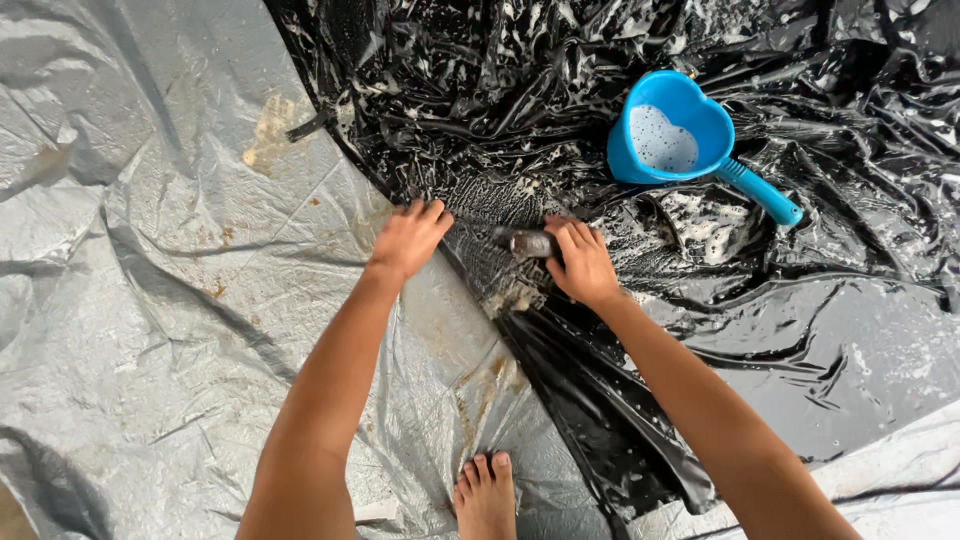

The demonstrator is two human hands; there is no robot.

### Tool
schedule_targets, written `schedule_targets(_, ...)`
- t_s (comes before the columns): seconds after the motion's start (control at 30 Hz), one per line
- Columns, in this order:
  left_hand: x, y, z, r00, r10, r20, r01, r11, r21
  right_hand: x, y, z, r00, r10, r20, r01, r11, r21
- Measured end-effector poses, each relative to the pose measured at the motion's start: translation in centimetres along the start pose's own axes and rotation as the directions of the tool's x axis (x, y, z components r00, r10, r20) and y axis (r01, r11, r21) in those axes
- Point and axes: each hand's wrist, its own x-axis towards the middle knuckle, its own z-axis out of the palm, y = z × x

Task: The person scrubs a black plastic sheet on the floor using a sponge and soapy water from a blue scoop. They repeatedly wipe and scrub different sections of the sheet, occasionally dipping the sponge into the scoop to reapply soap.

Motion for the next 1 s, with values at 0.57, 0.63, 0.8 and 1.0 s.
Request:
schedule_targets(0.57, 8.2, -6.3, 8.5, 0.91, -0.383, 0.159, 0.376, 0.924, 0.076, 11.4, 8.4, 6.5, 0.996, 0.024, -0.088, -0.018, 0.997, 0.074)
schedule_targets(0.63, 9.8, -6.2, 7.5, 0.88, -0.414, 0.234, 0.407, 0.91, 0.081, 12.4, 11.4, 8.6, 0.975, -0.105, -0.194, 0.11, 0.994, 0.011)
schedule_targets(0.8, 10.2, -3.4, 4.0, 0.88, -0.454, 0.143, 0.452, 0.891, 0.048, 14.6, 7.4, 1.4, 0.988, 0.131, 0.078, -0.141, 0.981, 0.131)
schedule_targets(1.0, 9.1, 6.8, -1.3, 0.946, 0.148, 0.289, 0.008, 0.88, -0.476, 5.8, 5.6, -0.3, 0.959, -0.001, -0.282, 0.005, 1.0, 0.013)
